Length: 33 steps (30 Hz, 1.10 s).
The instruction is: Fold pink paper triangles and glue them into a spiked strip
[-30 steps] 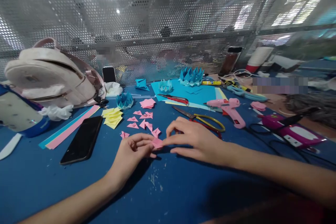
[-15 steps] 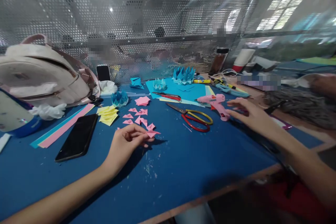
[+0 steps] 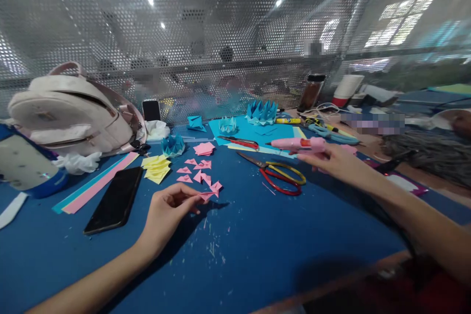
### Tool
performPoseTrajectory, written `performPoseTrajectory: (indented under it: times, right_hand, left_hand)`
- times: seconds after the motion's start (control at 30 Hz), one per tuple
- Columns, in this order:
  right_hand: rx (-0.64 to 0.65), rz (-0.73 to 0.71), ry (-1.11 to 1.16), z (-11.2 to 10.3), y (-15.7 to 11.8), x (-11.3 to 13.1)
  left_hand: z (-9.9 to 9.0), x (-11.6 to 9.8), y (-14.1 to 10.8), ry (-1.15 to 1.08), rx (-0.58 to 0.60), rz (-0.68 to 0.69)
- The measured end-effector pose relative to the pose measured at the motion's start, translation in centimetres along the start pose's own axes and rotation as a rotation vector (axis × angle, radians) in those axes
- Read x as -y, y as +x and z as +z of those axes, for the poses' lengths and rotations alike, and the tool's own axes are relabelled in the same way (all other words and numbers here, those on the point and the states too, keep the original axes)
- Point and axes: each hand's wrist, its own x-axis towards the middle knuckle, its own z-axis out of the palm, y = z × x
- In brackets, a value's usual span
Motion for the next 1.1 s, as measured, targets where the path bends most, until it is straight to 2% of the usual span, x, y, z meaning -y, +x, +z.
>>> performPoseTrajectory:
  times: [0.07, 0.13, 0.23, 0.47, 0.73, 1.1]
  right_hand:
    - [0.24, 0.06, 0.144, 0.2, -1.0, 2.8]
    - [0.429, 0.013, 0.304, 0.9, -1.8, 5.2]
    - [0.534, -0.027, 0.415, 2.5, -2.8, 7.2]
    - [0.601, 0.005, 0.449, 4.9, -2.9, 8.1]
    - [0.624, 0.017, 0.475, 5.4, -2.6, 8.4]
    - [0.584, 0.081, 0.533, 5.7, -2.6, 8.1]
  left_hand:
    - [0.0, 0.0, 0.1, 0.001, 0.003, 0.001]
    - [0.1, 0.0, 0.0, -0.013, 0.014, -0.013]
    - [0.0, 0.0, -0.3, -0.038, 0.035, -0.026]
    - [-0.2, -0.1, -0.7, -0.055, 0.037, -0.023]
    - [-0.2, -0.2, -0.9, -0.038, 0.018, -0.006]
    - [-0.2, -0.1, -1.2, 0.011, -0.012, 0.07]
